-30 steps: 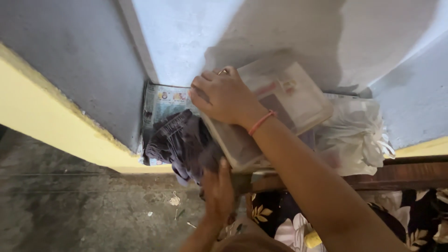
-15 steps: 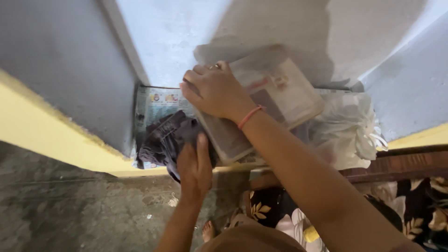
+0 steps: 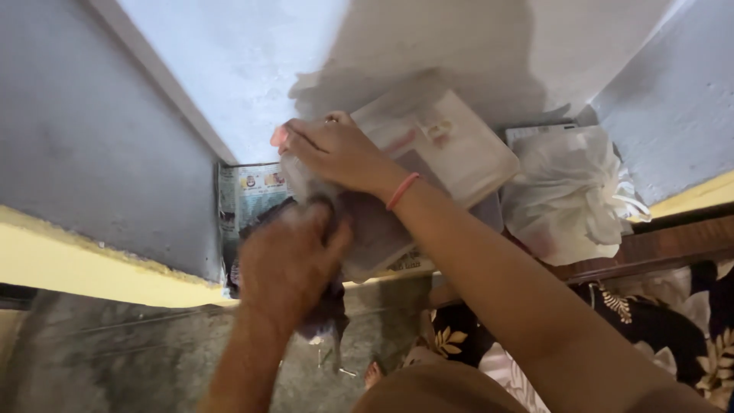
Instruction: Cleaning and organizing plastic boxes and a white plastic bag on a shelf niche.
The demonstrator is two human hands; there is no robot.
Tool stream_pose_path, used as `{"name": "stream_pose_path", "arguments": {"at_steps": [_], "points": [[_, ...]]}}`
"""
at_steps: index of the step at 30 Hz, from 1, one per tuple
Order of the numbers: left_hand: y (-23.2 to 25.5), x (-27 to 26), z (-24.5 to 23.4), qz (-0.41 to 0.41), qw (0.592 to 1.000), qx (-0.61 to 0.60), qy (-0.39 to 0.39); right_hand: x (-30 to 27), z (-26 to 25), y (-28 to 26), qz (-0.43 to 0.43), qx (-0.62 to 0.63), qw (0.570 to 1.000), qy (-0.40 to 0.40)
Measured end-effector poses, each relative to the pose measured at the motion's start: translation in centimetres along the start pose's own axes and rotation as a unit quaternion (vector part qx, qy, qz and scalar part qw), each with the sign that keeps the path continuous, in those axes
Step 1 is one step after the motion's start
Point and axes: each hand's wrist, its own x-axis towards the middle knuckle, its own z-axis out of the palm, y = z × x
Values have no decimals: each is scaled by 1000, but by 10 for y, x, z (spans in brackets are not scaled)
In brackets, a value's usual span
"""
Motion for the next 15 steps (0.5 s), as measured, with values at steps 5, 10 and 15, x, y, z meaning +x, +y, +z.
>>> {"name": "stream_pose_path", "arguments": {"at_steps": [5, 10, 15], "points": [[-34, 54, -5, 80, 984, 156, 35, 3, -7, -4, 63, 278, 957, 44], [9, 39, -27, -3, 995, 97, -26, 4, -3, 0, 71, 303, 948, 61], [14, 17, -19, 103, 973, 165, -127, 5, -1, -1, 60, 303, 950, 55]]}}
